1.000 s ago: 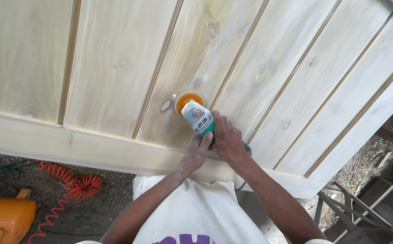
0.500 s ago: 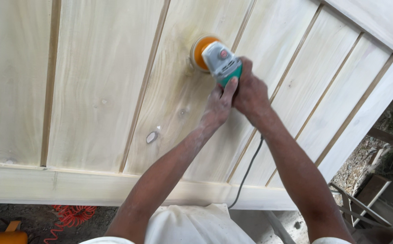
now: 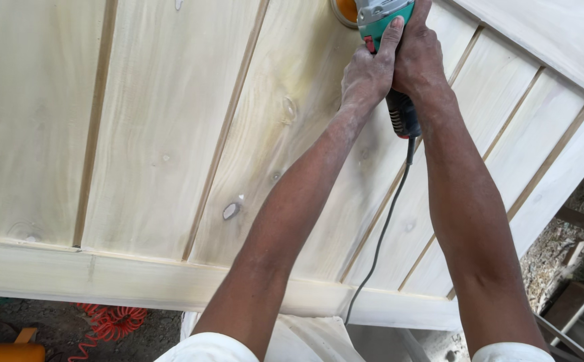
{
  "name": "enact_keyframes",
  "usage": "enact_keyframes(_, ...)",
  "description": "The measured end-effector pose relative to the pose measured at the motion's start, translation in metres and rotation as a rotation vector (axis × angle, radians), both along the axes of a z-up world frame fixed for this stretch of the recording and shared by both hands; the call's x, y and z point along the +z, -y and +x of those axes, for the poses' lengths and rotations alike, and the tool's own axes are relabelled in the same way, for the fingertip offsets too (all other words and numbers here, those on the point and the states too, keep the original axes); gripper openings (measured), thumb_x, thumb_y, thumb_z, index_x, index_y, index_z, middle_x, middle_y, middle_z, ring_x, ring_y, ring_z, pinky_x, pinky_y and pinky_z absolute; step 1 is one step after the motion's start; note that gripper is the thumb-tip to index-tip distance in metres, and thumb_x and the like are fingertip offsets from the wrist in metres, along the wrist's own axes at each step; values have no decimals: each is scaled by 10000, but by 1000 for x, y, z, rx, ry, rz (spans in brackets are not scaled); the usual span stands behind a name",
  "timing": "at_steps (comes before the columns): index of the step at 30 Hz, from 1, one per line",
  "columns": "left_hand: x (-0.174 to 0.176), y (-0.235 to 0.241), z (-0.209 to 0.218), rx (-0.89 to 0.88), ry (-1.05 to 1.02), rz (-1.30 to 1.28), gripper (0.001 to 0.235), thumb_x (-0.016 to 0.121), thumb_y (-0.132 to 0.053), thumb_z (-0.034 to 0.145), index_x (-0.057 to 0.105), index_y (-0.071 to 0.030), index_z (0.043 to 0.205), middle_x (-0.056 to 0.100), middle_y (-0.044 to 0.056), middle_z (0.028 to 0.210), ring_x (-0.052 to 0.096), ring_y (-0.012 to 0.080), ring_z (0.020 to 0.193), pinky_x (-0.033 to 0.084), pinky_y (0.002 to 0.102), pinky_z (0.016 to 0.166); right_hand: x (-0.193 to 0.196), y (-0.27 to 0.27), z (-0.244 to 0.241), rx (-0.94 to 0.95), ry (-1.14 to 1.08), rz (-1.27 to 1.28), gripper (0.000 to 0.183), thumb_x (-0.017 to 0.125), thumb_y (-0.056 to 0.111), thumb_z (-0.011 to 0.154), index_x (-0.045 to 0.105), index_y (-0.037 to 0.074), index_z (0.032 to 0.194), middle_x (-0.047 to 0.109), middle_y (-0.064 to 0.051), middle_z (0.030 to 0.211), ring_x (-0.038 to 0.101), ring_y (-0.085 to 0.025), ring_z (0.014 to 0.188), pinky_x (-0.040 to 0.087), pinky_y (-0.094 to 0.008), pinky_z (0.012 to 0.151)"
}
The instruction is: The person uses a handheld electric sander to smooth the surface of a large, light-colored wooden panel. They move the sander in circular and linear motions across the wood grain, covering various sections of the panel.
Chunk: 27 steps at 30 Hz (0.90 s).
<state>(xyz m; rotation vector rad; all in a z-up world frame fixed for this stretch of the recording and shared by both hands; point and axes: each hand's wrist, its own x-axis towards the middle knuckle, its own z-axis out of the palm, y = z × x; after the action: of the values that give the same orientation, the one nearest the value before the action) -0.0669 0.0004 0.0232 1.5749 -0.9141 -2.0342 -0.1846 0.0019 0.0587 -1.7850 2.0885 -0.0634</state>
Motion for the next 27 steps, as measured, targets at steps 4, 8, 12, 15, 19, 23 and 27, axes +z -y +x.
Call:
enact_keyframes(4, 6, -12, 9, -51, 63, -10, 1094, 375, -906, 754, 661, -7, 1309, 713, 285, 1218, 664, 440, 1187, 456, 506, 1055, -6, -16, 7, -34, 48, -20, 651, 752, 317, 1073, 226, 76, 1371, 723, -305, 1041, 756, -484, 856, 630, -547, 732)
enact_keyframes(8, 6, -62, 34, -34, 19, -24, 1036, 413, -861, 794, 624, -15, 1354, 693, 290, 1239, 635, 451, 1203, 444, 488, 1056, 12, -60, 43, -123, 16, 93, 668, 724, 357, 1023, 220, 65, 1349, 710, -319, 909, 711, -523, 792, 573, -598, 680)
enact_keyframes(12, 9, -125, 71, 43, -73, 28, 894, 500, -745, 866, 596, -6, 1359, 707, 263, 1226, 670, 388, 1184, 495, 434, 1004, 37, -113, 94, -132, 63, 134, 700, 721, 409, 981, 252, 66, 1371, 714, -290, 882, 700, -512, 807, 550, -588, 663)
enact_keyframes(15, 18, -164, 101, 156, -224, -6, 819, 513, -662, 935, 539, 21, 1385, 690, 250, 1263, 661, 342, 1213, 511, 423, 1007, 41, -140, 123, -147, 86, 172, 665, 697, 360, 934, 305, 81, 1393, 729, -258, 941, 713, -487, 837, 563, -558, 674)
enact_keyframes(19, 20, -178, 114, 137, -225, -24, 811, 482, -660, 963, 501, 15, 1411, 667, 241, 1287, 641, 330, 1225, 499, 423, 1020, 40, -153, 131, -90, 94, 135, 632, 681, 346, 939, 311, 82, 1378, 720, -269, 1042, 723, -475, 843, 568, -550, 634)
enact_keyframes(23, 14, -152, 90, 96, -157, -11, 824, 480, -680, 939, 551, 12, 1381, 693, 249, 1253, 668, 351, 1196, 502, 416, 1002, 38, -129, 109, -111, 74, 148, 647, 699, 371, 941, 309, 89, 1373, 730, -264, 946, 715, -494, 825, 558, -579, 659)
enact_keyframes(27, 6, -99, 54, 8, -70, 9, 907, 472, -756, 871, 579, -19, 1388, 694, 263, 1265, 661, 398, 1204, 488, 438, 1023, 27, -86, 71, -142, 5, 151, 664, 684, 397, 983, 264, 72, 1382, 715, -302, 880, 705, -516, 803, 551, -598, 681)
